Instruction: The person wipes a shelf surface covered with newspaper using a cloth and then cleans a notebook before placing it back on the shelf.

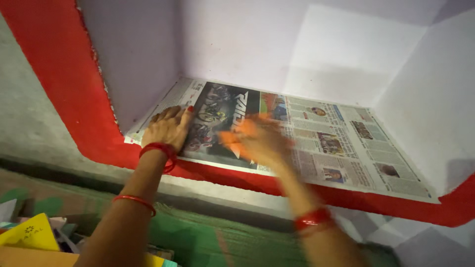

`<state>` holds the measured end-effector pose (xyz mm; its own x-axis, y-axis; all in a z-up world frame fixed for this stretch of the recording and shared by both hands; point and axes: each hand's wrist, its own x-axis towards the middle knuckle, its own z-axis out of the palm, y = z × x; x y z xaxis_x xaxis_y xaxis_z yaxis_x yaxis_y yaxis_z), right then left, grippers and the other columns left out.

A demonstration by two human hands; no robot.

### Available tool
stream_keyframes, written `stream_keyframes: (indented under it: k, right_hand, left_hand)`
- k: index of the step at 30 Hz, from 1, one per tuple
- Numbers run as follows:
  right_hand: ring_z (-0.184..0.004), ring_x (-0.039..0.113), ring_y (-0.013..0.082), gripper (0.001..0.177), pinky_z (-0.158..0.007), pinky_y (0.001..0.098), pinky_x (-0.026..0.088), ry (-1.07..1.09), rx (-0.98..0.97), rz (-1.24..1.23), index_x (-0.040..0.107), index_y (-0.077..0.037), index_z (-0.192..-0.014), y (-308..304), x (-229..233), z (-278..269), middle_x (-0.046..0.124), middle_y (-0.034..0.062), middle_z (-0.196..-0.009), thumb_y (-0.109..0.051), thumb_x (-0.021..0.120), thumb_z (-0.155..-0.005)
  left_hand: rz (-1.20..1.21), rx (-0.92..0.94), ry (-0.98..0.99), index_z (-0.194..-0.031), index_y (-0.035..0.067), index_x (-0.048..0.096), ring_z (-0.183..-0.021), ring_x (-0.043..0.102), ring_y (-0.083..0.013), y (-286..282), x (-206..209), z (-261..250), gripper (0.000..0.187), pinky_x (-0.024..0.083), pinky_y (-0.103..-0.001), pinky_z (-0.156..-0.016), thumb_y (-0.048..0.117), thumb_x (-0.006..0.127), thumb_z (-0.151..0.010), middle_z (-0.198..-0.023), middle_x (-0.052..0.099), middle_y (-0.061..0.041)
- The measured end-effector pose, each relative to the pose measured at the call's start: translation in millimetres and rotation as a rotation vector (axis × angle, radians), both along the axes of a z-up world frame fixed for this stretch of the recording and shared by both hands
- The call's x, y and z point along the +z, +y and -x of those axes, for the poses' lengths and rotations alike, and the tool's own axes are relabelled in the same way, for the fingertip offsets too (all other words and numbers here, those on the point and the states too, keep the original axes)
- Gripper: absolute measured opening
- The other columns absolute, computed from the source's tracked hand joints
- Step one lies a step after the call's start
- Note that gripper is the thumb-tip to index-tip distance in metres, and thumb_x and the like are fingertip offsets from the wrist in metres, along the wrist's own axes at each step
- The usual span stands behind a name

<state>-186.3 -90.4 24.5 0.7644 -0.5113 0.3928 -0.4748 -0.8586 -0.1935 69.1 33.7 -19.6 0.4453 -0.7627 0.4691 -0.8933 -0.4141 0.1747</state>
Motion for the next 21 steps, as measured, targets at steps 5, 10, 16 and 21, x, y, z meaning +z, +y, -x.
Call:
stream_keyframes:
  k: [5, 10, 16, 21]
  right_hand:
    - [-0.139, 0.051, 0.0291, 0.045, -0.122, 0.0587, 0.032, 0.097, 0.010, -0.181, 0.058, -0.025, -0.143, 59, -10, -126, 0.057, 0.0030, -0.148, -0.039, 0.045, -0.102]
    - [-0.136, 0.038, 0.0332, 0.059, -0.106, 0.0600, 0.034, 0.077, 0.178, -0.037, 0.063, -0.026, -0.134, 29, 3, -81, 0.048, 0.0059, -0.153, -0.064, 0.055, -0.089]
    - [-0.125, 0.050, 0.0275, 0.051, -0.108, 0.0558, 0.042, 0.175, -0.242, -0.187, 0.065, -0.013, -0.098, -52, 27, 64, 0.062, 0.0073, -0.112, -0.062, 0.052, -0.098]
    - [-0.107, 0.067, 0.0362, 0.058, -0.105, 0.0618, 0.050, 0.176, -0.457, -0.143, 0.066, -0.014, -0.089, -84, 31, 119, 0.065, 0.0150, -0.108, -0.068, 0.047, -0.099]
  left_hand:
    - [-0.031, 0.025, -0.022, -0.150, 0.026, 0.042, -0.137, 0.046, -0.0350, 2, 3, 0, 0.050, 0.039, -0.045, -0.112, 0.038, 0.021, -0.106, -0.159, 0.044, -0.008]
    - [-0.025, 0.045, 0.046, -0.149, 0.022, 0.042, -0.138, 0.045, -0.0340, 4, 7, 9, 0.053, 0.036, -0.045, -0.115, 0.044, 0.019, -0.107, -0.156, 0.045, -0.006]
    - [0.057, 0.000, 0.011, -0.147, 0.016, 0.051, -0.142, 0.045, -0.0320, 1, 1, 4, 0.063, 0.032, -0.044, -0.118, 0.048, 0.017, -0.105, -0.155, 0.047, -0.007]
    - [0.141, 0.019, 0.187, -0.144, 0.013, 0.053, -0.143, 0.042, -0.0282, -2, 1, 2, 0.066, 0.028, -0.042, -0.119, 0.055, 0.020, -0.106, -0.154, 0.047, -0.005]
